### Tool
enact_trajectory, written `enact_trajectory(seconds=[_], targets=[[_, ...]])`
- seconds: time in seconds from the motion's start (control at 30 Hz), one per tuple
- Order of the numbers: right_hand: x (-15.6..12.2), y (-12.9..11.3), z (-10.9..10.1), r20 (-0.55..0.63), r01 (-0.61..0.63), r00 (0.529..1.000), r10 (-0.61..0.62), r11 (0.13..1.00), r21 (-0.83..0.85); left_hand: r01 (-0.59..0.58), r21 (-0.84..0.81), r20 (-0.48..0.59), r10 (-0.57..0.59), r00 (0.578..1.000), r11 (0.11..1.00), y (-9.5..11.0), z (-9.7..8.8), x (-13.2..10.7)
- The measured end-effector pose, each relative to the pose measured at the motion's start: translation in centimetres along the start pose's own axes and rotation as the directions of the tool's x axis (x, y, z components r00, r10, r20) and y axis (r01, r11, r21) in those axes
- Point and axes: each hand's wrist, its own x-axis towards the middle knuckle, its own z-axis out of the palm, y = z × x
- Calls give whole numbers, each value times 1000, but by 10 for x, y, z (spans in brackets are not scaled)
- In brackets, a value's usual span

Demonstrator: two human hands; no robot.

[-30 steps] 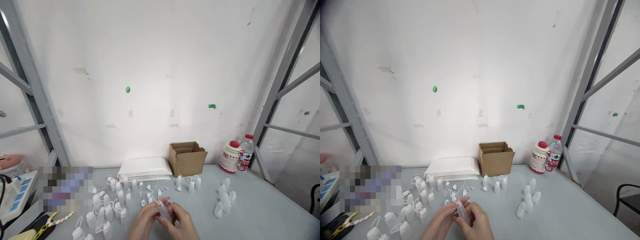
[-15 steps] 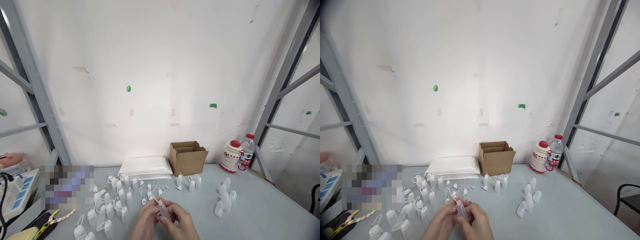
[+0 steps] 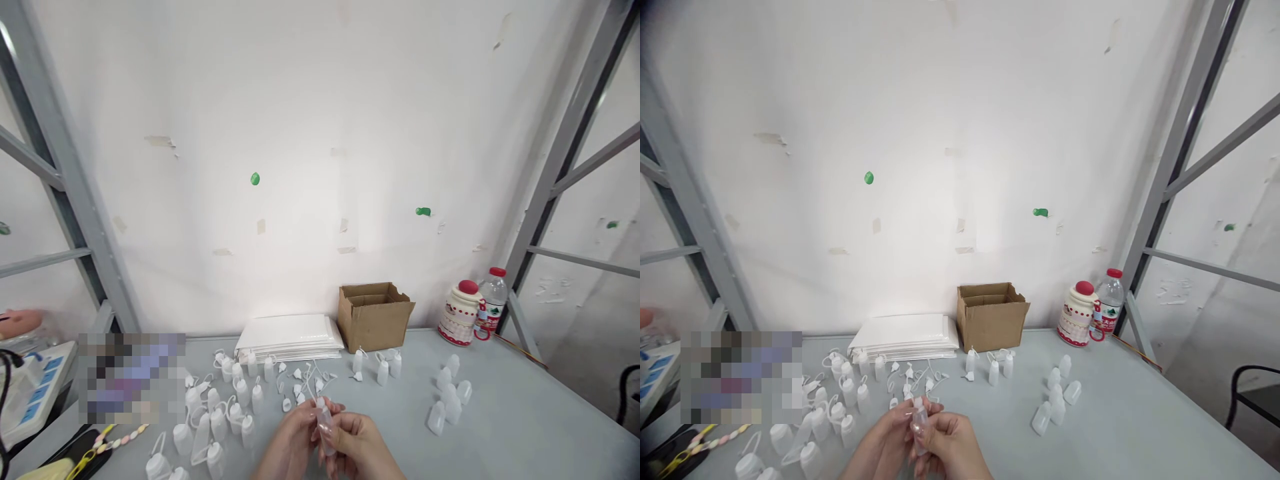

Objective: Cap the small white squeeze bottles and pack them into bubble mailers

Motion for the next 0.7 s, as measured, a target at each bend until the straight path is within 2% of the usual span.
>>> enact_trajectory(seconds=[0.23,0.5,0.7], targets=[[1,0,-3,80,-73,995,62,988,137,32,-72,-5,-33,999,997,-3,-6,2],[-8,-14,5,150,-98,986,76,985,144,182,-157,26,-180,983,971,13,13,-8],[-6,-11,1,262,-70,965,30,987,147,217,-219,112,-197,974,951,16,14,-11]])
